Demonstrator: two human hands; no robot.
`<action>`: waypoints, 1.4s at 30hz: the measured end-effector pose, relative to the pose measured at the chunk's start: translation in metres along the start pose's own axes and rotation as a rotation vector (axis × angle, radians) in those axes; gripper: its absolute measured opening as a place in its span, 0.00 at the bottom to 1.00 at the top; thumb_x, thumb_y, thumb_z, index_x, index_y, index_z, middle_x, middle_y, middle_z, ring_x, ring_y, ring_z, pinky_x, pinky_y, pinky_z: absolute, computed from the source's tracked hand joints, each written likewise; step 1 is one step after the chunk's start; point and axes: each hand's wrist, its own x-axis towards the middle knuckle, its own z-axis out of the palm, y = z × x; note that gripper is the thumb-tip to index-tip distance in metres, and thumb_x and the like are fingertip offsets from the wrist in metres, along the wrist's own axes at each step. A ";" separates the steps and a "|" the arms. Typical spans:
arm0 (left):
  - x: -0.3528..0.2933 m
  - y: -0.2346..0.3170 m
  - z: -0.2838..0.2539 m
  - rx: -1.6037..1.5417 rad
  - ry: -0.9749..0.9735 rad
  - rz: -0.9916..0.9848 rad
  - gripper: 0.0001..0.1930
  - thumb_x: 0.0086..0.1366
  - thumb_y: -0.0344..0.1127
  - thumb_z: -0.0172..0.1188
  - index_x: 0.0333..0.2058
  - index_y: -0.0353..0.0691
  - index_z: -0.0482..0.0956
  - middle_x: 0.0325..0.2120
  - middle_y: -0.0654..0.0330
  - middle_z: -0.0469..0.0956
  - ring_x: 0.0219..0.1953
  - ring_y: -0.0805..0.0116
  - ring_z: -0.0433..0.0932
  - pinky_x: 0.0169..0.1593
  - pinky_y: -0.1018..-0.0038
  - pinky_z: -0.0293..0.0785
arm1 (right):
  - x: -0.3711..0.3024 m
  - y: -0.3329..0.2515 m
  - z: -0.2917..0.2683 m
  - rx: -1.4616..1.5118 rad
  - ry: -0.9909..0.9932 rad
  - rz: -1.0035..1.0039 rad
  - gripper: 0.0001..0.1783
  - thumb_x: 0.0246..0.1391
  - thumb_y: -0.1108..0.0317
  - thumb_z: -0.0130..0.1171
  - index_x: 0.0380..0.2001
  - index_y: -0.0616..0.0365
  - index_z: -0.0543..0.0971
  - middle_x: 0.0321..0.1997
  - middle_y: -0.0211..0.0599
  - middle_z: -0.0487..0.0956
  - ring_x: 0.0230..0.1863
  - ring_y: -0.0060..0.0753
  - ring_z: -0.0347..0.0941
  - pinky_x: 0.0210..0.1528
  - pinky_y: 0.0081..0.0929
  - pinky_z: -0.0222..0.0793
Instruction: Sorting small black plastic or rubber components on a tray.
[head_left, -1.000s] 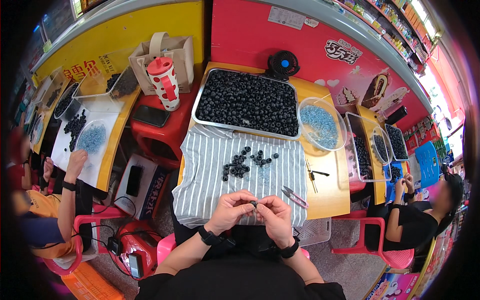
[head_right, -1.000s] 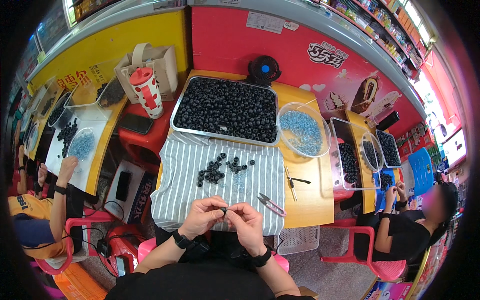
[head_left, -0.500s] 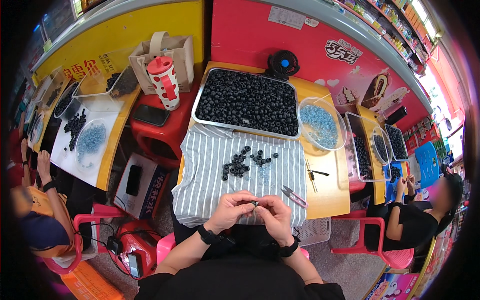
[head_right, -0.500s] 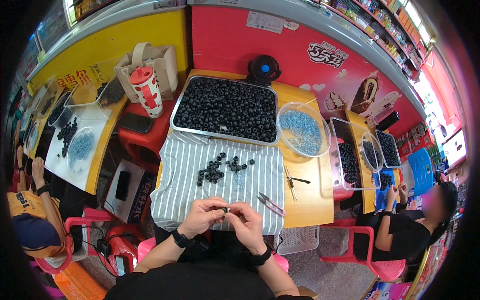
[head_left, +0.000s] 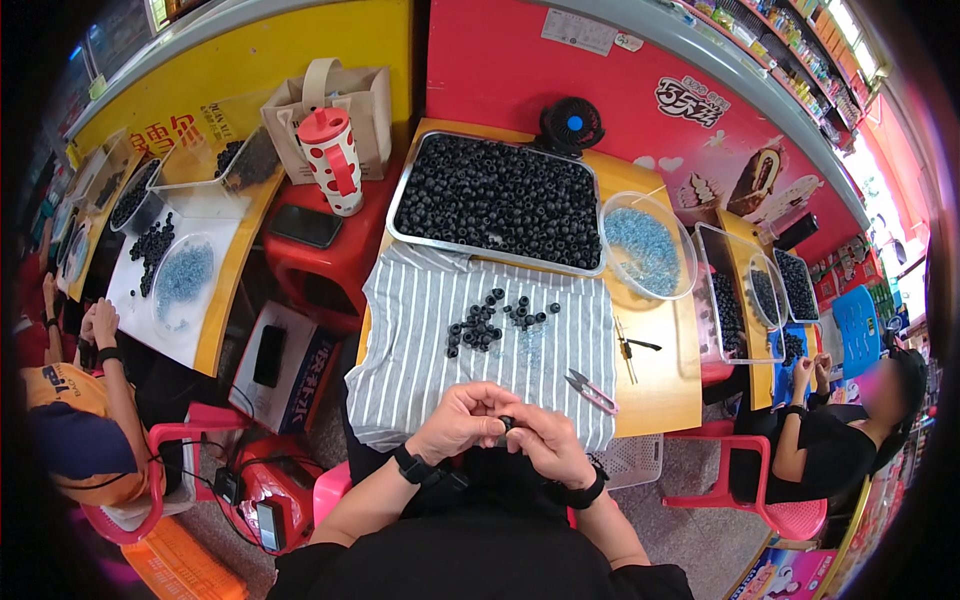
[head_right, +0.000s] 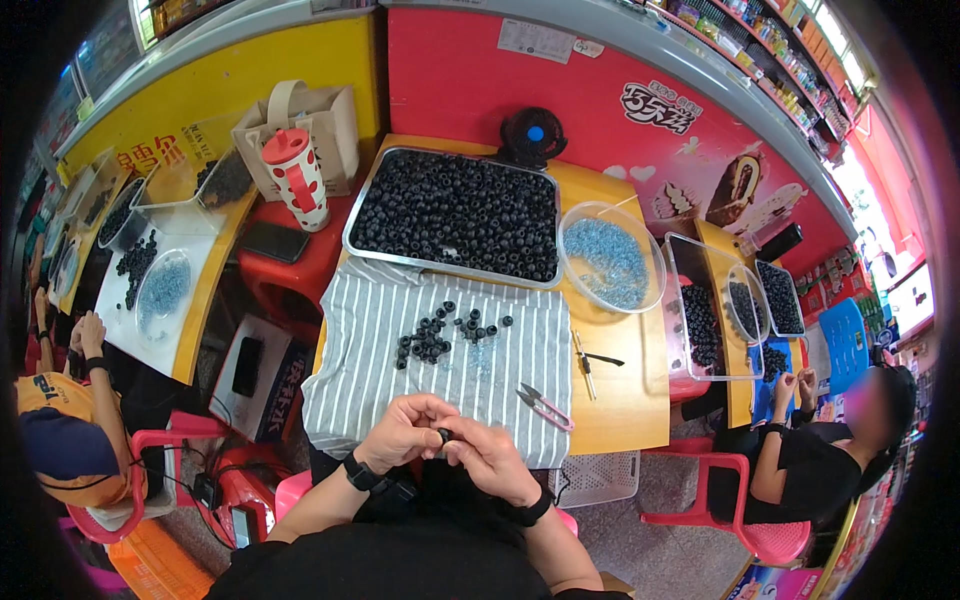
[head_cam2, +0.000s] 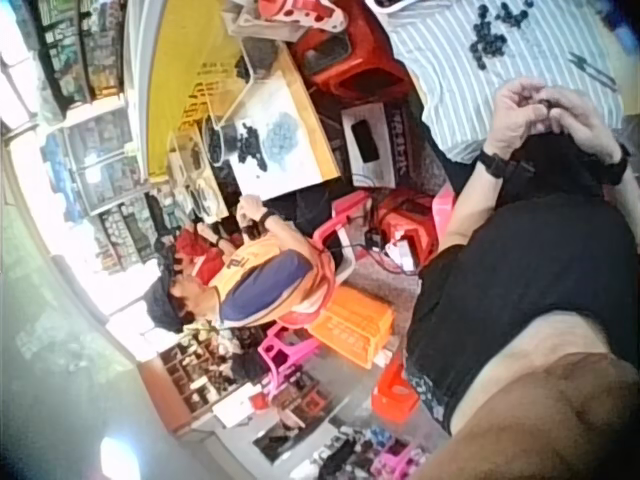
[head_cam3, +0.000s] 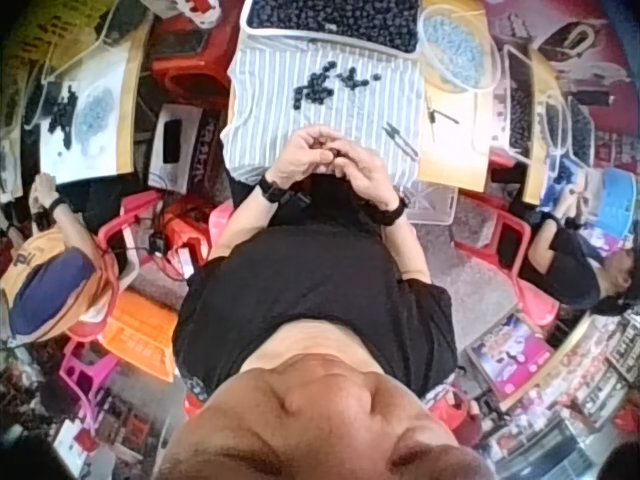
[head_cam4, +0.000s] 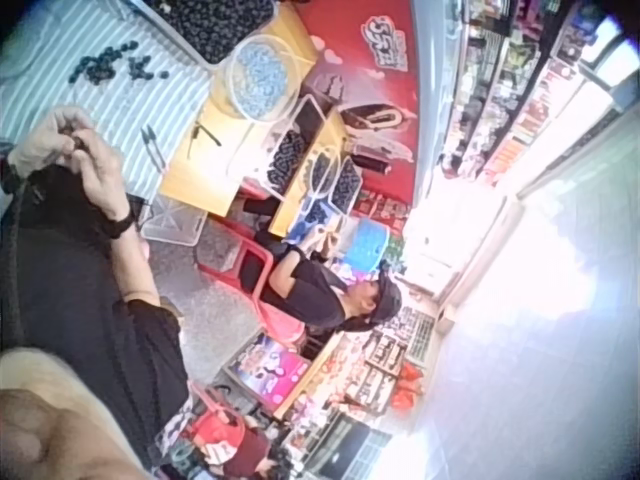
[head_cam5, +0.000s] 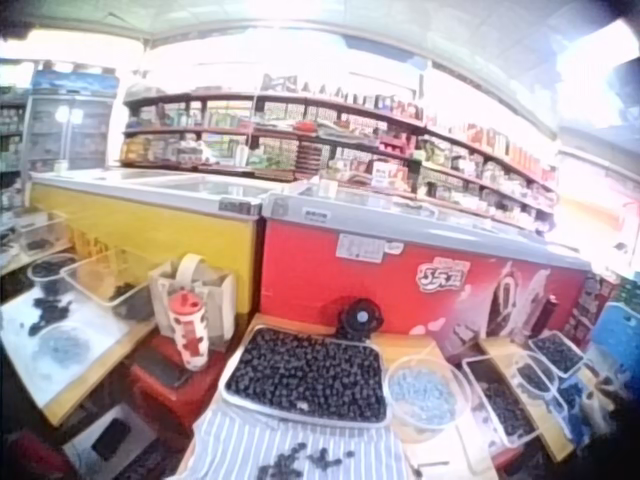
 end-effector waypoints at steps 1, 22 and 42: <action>-0.001 0.000 -0.002 0.003 -0.011 0.002 0.20 0.56 0.26 0.67 0.48 0.32 0.75 0.33 0.58 0.80 0.26 0.78 0.79 0.28 0.85 0.77 | 0.000 0.000 0.002 -0.016 0.015 -0.021 0.14 0.55 0.80 0.50 0.45 0.62 0.77 0.26 0.35 0.78 0.23 0.24 0.75 0.26 0.22 0.69; 0.002 -0.002 -0.006 -0.002 0.031 -0.006 0.15 0.64 0.26 0.58 0.50 0.31 0.75 0.34 0.56 0.79 0.29 0.71 0.78 0.33 0.80 0.76 | -0.018 0.008 -0.090 0.227 0.510 0.241 0.10 0.62 0.71 0.54 0.44 0.63 0.78 0.29 0.33 0.80 0.26 0.17 0.72 0.28 0.16 0.67; 0.003 -0.003 -0.008 -0.050 0.005 -0.040 0.14 0.67 0.29 0.56 0.49 0.31 0.75 0.36 0.56 0.79 0.31 0.71 0.79 0.36 0.77 0.77 | 0.092 0.019 -0.033 -0.625 0.081 -0.270 0.13 0.44 0.79 0.60 0.38 0.61 0.78 0.36 0.42 0.76 0.41 0.48 0.74 0.41 0.35 0.71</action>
